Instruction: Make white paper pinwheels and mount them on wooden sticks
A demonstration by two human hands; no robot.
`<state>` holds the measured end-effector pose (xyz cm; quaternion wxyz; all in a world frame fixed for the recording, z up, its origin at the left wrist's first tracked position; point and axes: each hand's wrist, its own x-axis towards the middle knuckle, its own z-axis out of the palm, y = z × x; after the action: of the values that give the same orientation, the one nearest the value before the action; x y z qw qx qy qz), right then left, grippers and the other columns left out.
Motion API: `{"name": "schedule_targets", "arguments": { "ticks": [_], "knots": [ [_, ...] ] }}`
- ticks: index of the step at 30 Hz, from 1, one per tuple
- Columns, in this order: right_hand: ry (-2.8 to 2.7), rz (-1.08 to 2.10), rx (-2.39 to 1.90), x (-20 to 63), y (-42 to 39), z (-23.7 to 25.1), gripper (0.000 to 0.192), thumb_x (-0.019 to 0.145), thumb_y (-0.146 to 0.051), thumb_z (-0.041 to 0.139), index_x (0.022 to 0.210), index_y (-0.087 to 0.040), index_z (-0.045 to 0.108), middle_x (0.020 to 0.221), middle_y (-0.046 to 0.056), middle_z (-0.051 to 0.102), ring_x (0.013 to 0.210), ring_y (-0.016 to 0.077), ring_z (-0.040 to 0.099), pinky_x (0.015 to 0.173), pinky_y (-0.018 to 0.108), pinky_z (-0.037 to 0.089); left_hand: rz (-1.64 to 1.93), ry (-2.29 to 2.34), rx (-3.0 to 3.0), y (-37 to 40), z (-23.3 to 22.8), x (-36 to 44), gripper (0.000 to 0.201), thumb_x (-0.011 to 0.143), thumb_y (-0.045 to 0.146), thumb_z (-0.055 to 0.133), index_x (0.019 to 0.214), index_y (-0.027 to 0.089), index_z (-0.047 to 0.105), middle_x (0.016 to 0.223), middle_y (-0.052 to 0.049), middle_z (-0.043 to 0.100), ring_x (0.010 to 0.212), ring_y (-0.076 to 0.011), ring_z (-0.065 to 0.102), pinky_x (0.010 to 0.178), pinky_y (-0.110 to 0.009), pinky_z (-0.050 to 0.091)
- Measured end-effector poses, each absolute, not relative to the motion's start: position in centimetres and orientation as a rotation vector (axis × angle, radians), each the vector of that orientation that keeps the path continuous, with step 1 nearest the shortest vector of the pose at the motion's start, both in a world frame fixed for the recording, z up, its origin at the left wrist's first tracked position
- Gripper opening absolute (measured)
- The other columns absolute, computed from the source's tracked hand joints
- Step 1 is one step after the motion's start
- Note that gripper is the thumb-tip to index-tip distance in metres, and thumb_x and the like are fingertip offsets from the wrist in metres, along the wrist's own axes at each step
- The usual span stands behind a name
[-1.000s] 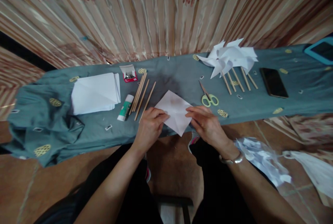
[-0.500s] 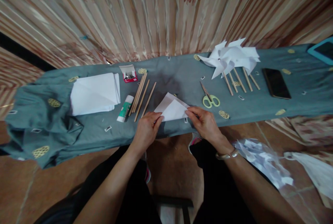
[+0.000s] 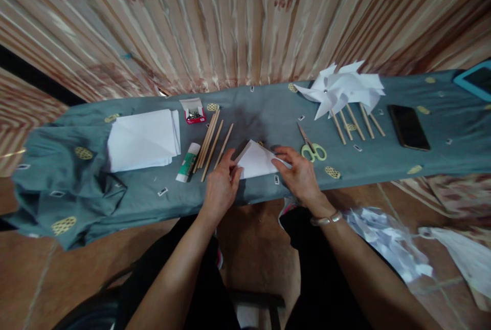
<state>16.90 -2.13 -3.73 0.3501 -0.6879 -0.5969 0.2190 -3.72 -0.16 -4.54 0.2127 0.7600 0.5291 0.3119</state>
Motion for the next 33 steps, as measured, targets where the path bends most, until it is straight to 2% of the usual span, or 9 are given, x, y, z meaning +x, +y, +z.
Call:
{"name": "schedule_targets", "arguments": {
  "ticks": [2,4,7,10,13,16,24,33],
  "knots": [
    [-1.521,0.565,-1.792,16.8,-1.8,-3.8,0.026,0.083,-0.029,0.060,0.108,-0.021,0.065,0.090,0.005,0.076,0.088,0.0244,0.072,0.080,0.037,0.055,0.892,1.422,2.249,-0.4,-4.1,-3.5,0.047,0.090,0.022,0.054,0.135,0.013,0.044,0.117,-0.014,0.065,0.106,-0.0254,0.062,0.093,-0.042,0.050],
    [-1.504,0.568,-1.792,16.8,-1.5,-3.7,0.026,0.082,-0.028,0.061,0.108,-0.021,0.065,0.088,0.005,0.076,0.088,0.0246,0.072,0.079,0.037,0.055,0.873,1.338,2.410,-0.8,-3.7,-3.2,0.044,0.091,0.020,0.052,0.134,0.016,0.046,0.137,-0.016,0.054,0.126,-0.0286,0.050,0.104,-0.047,0.043],
    [-1.509,0.567,-1.803,16.7,-1.1,-3.6,0.028,0.082,-0.026,0.062,0.110,-0.020,0.064,0.088,0.005,0.076,0.089,0.0251,0.072,0.081,0.038,0.055,0.764,1.236,2.544,-1.4,-3.7,-2.5,0.038,0.092,0.016,0.048,0.130,0.019,0.051,0.144,-0.013,0.048,0.138,-0.0297,0.037,0.107,-0.051,0.038],
    [-1.541,0.541,-1.822,16.6,-0.9,-3.6,0.029,0.083,-0.025,0.061,0.111,-0.020,0.064,0.089,0.005,0.077,0.088,0.0250,0.072,0.081,0.038,0.055,0.678,1.242,2.593,-1.8,-4.0,-2.0,0.037,0.093,0.015,0.047,0.129,0.018,0.052,0.143,-0.013,0.050,0.140,-0.0316,0.035,0.108,-0.056,0.036],
    [-1.552,0.491,-1.832,16.5,-0.7,-3.8,0.029,0.083,-0.026,0.060,0.111,-0.020,0.065,0.088,0.005,0.077,0.084,0.0246,0.073,0.079,0.038,0.055,0.621,1.259,2.623,-2.1,-4.0,-1.9,0.038,0.093,0.017,0.048,0.131,0.017,0.051,0.144,-0.014,0.050,0.141,-0.0316,0.034,0.111,-0.062,0.027],
    [-1.564,0.424,-1.833,16.5,-0.6,-4.0,0.028,0.084,-0.027,0.059,0.111,-0.020,0.065,0.087,0.005,0.077,0.082,0.0241,0.072,0.078,0.037,0.055,0.554,1.263,2.637,-2.2,-3.7,-1.8,0.041,0.094,0.024,0.049,0.134,0.016,0.049,0.146,-0.013,0.048,0.142,-0.0293,0.034,0.115,-0.061,0.020],
    [-1.583,0.415,-1.877,16.4,-0.3,-4.0,0.030,0.084,-0.025,0.059,0.112,-0.019,0.066,0.090,0.008,0.076,0.085,0.0265,0.072,0.078,0.039,0.055,0.465,1.252,2.635,-2.5,-3.7,-1.5,0.045,0.094,0.030,0.049,0.136,0.013,0.048,0.145,-0.013,0.049,0.140,-0.0286,0.036,0.116,-0.054,0.025],
    [-1.603,0.396,-1.885,16.4,-0.1,-4.1,0.029,0.083,-0.025,0.060,0.111,-0.017,0.066,0.090,0.008,0.076,0.085,0.0266,0.072,0.079,0.039,0.055,0.438,1.266,2.611,-2.5,-3.9,-1.6,0.046,0.095,0.032,0.048,0.136,0.013,0.048,0.145,-0.013,0.049,0.140,-0.0290,0.037,0.115,-0.054,0.027]
  ]
}}
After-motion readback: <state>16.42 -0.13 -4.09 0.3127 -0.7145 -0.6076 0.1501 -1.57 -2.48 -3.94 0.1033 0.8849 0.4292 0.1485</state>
